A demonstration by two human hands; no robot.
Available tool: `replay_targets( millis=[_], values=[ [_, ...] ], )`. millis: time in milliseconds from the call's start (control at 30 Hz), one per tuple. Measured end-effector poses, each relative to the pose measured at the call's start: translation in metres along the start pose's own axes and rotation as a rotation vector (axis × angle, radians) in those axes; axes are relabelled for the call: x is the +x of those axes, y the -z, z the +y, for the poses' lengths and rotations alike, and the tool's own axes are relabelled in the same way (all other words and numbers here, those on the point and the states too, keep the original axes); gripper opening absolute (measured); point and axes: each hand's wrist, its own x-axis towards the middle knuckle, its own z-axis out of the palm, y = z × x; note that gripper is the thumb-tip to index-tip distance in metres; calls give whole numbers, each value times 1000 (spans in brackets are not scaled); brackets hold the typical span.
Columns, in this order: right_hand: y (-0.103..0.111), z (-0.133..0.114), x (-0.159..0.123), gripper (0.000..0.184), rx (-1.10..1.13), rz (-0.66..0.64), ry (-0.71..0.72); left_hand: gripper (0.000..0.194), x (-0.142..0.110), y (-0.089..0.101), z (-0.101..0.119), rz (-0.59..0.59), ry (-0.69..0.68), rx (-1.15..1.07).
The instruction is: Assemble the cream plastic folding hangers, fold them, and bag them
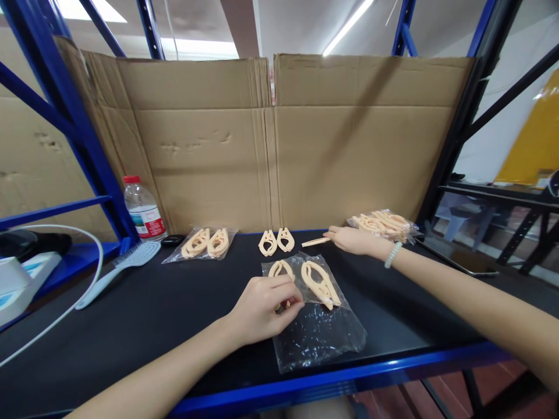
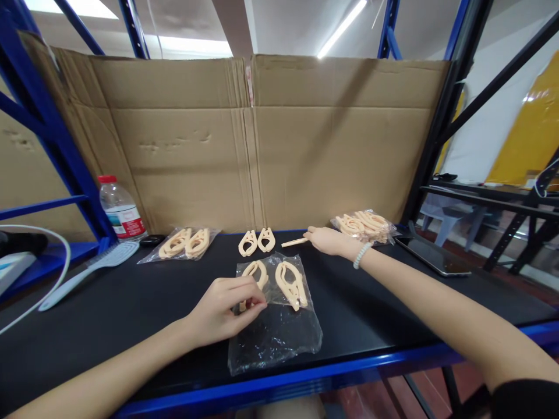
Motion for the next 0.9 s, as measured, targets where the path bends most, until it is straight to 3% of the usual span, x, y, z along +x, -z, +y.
replay_targets(
  millis=[133, 233, 367, 433, 567, 733, 900],
  values=[
    [13, -10, -51, 40, 5, 158, -9, 9, 1, 0, 2, 12, 2, 0],
    [33, -32, -94, 31, 99, 535, 80, 10, 1, -1, 2, 28, 4, -10],
    [68, -82, -147, 18, 179, 813, 92, 10, 1, -4, 1, 53, 3, -22],
    [84, -110, -165, 15, 190, 787, 192, 9, 1, -5, 1, 69, -1, -27],
    [93, -152, -168, 34, 73, 715, 387, 9, 2, -5, 2, 101, 2, -31],
    [56, -162, -135, 25, -140, 719, 425, 9, 3, -4, 4, 125, -13, 11],
    [25, -157, -109, 21, -298, 639, 297, 10, 2, -4, 3, 115, -38, 73]
  ],
)
